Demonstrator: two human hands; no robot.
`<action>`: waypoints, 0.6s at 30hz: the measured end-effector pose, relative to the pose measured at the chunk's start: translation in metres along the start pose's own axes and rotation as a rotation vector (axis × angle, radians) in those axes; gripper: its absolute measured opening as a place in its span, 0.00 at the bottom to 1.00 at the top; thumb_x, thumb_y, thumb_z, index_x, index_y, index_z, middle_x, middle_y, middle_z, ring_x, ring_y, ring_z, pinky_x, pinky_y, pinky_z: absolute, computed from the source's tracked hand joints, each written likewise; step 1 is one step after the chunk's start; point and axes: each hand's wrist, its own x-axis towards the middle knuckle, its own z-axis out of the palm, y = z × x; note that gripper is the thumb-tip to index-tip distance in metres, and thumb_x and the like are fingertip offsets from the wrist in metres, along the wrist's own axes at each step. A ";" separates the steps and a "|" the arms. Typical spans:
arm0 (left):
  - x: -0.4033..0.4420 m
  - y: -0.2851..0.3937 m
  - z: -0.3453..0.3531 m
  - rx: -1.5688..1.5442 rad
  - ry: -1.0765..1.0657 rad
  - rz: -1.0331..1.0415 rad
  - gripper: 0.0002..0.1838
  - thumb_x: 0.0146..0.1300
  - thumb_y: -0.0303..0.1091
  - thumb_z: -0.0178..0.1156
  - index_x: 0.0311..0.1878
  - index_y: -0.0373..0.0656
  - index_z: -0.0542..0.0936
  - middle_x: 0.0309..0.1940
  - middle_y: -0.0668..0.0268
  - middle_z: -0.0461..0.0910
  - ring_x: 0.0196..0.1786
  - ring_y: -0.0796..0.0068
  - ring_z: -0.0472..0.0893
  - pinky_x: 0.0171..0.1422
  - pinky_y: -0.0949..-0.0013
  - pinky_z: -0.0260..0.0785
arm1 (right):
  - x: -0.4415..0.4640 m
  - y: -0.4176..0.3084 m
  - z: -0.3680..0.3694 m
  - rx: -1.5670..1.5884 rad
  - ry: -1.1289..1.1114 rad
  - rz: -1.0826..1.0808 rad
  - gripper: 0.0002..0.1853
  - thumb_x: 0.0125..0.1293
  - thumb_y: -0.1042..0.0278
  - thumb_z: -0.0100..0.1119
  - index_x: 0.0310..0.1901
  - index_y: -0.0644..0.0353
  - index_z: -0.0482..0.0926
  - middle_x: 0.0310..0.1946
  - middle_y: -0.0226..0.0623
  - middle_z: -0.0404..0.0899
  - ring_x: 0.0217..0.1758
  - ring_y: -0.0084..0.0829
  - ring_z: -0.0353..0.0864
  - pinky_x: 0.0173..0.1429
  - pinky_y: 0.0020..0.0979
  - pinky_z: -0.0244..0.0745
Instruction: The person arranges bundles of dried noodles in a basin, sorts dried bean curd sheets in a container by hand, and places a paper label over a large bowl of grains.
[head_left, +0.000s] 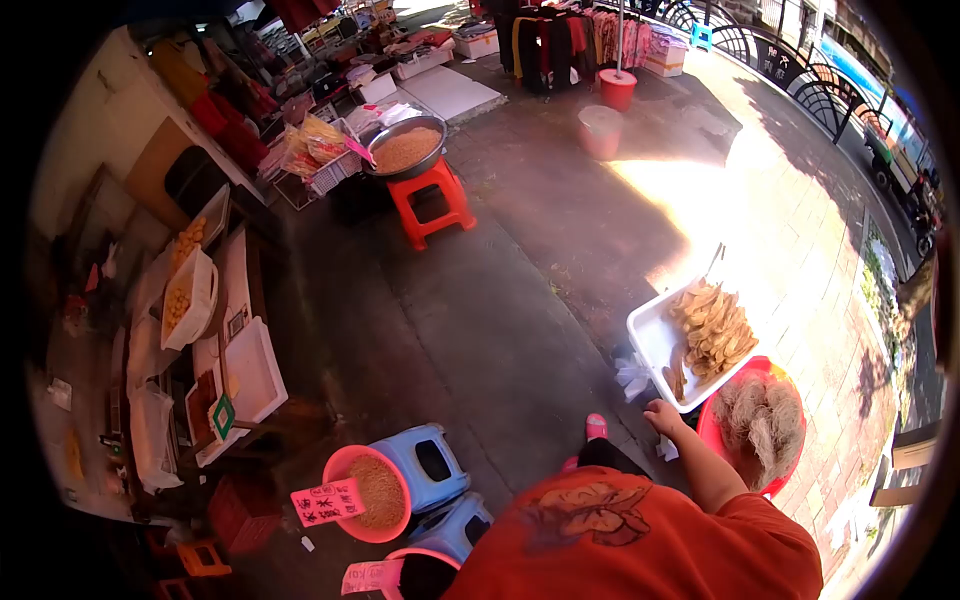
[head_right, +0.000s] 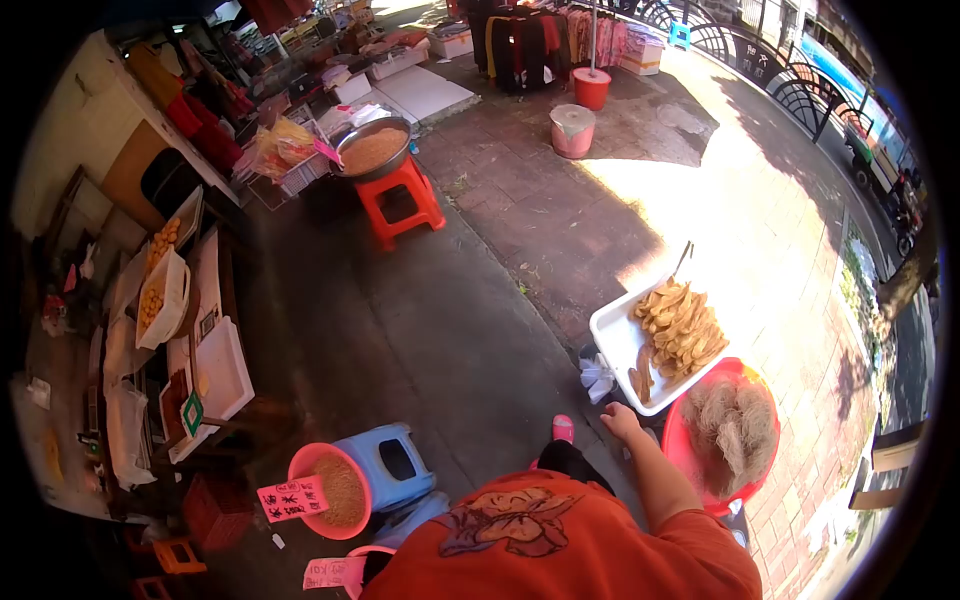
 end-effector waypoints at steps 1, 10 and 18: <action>0.005 0.001 -0.001 -0.020 0.002 -0.010 0.22 0.60 0.49 0.56 0.36 0.34 0.78 0.30 0.55 0.78 0.35 0.64 0.78 0.39 0.62 0.69 | 0.006 0.004 0.005 -0.064 -0.009 -0.043 0.19 0.55 0.61 0.62 0.46 0.64 0.78 0.40 0.45 0.81 0.45 0.37 0.81 0.51 0.34 0.74; 0.093 0.047 -0.042 -0.056 0.032 -0.139 0.21 0.61 0.48 0.57 0.33 0.34 0.78 0.25 0.57 0.77 0.30 0.66 0.77 0.35 0.64 0.68 | 0.088 0.036 0.042 -0.497 -0.465 0.040 0.20 0.50 0.51 0.63 0.39 0.57 0.82 0.35 0.42 0.83 0.41 0.41 0.82 0.46 0.37 0.75; 0.193 0.156 -0.145 -0.120 0.164 -0.066 0.20 0.61 0.47 0.57 0.30 0.35 0.78 0.21 0.59 0.75 0.26 0.68 0.76 0.30 0.65 0.67 | 0.256 -0.218 0.037 -0.484 -0.339 0.092 0.17 0.53 0.58 0.52 0.33 0.63 0.83 0.37 0.51 0.81 0.45 0.47 0.80 0.51 0.42 0.74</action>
